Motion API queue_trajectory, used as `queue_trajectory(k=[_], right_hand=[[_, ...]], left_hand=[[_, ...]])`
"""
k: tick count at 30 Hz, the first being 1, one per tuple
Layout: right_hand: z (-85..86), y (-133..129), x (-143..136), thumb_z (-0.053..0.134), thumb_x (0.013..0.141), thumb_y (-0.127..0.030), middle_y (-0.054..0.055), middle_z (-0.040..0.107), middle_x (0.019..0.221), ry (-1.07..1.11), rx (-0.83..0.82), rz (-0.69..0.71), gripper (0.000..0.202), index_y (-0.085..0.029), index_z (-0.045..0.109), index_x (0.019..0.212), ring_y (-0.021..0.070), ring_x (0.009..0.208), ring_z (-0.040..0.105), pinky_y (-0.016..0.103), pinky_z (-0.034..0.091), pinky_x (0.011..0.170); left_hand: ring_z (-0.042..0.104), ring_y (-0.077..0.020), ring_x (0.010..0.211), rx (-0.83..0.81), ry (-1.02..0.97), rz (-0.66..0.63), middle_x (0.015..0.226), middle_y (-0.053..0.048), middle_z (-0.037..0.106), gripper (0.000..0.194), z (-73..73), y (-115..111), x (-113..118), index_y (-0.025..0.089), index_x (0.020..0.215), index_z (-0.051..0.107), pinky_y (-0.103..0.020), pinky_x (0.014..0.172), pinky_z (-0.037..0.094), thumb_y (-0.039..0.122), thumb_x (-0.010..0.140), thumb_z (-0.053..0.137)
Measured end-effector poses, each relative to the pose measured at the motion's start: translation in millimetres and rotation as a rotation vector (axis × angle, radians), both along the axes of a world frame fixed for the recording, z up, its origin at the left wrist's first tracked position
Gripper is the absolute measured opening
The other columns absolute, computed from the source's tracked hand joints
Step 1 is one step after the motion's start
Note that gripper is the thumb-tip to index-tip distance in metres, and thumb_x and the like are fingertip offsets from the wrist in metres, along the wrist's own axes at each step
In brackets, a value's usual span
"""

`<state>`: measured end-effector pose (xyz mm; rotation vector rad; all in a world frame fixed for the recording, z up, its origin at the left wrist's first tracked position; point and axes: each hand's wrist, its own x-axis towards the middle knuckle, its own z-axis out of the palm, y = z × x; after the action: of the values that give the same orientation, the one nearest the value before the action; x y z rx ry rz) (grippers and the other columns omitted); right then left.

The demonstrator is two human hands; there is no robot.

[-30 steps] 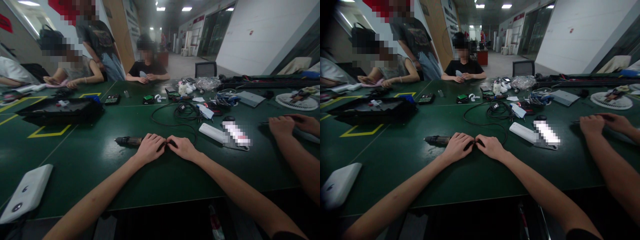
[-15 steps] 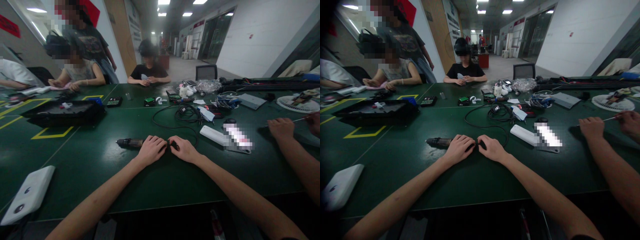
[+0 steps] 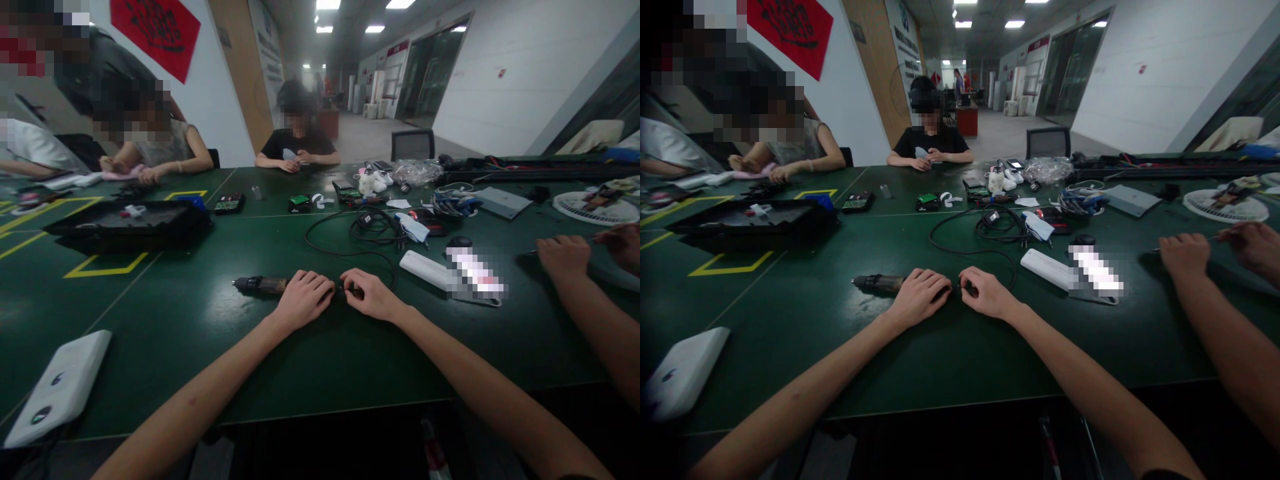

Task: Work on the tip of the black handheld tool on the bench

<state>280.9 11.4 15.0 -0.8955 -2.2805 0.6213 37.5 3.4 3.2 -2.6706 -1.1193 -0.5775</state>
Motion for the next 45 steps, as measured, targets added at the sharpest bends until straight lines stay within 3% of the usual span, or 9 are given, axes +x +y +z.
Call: queue_trajectory(k=[15, 45], right_hand=[[-7.7, 0.4, -2.6, 0.057, 0.096, -0.020, 0.003, 0.064, 0.091, -0.104, 0.019, -0.055, 0.005, -0.020, 0.059, 0.101, 0.0153, 0.075, 0.058, 0.027, 0.046, 0.069], [-7.1, -0.8, -1.8, 0.057, 0.096, -0.022, 0.004, 0.065, 0.097, -0.080, 0.029, -0.068, 0.007, -0.021, 0.060, 0.101, 0.0161, 0.079, 0.060, 0.028, 0.049, 0.073]], left_hand=[[0.061, -0.0251, 0.106, -0.030, -0.016, -0.007, 0.112, -0.007, 0.071, 0.020, 2.0, -1.8, -1.1, 0.023, 0.115, 0.063, -0.044, 0.093, 0.041, 0.031, 0.100, 0.052], [0.061, -0.0242, 0.104, -0.035, -0.021, 0.001, 0.109, -0.006, 0.071, 0.019, 1.4, -1.3, -1.7, 0.021, 0.113, 0.062, -0.043, 0.093, 0.041, 0.032, 0.101, 0.051]])
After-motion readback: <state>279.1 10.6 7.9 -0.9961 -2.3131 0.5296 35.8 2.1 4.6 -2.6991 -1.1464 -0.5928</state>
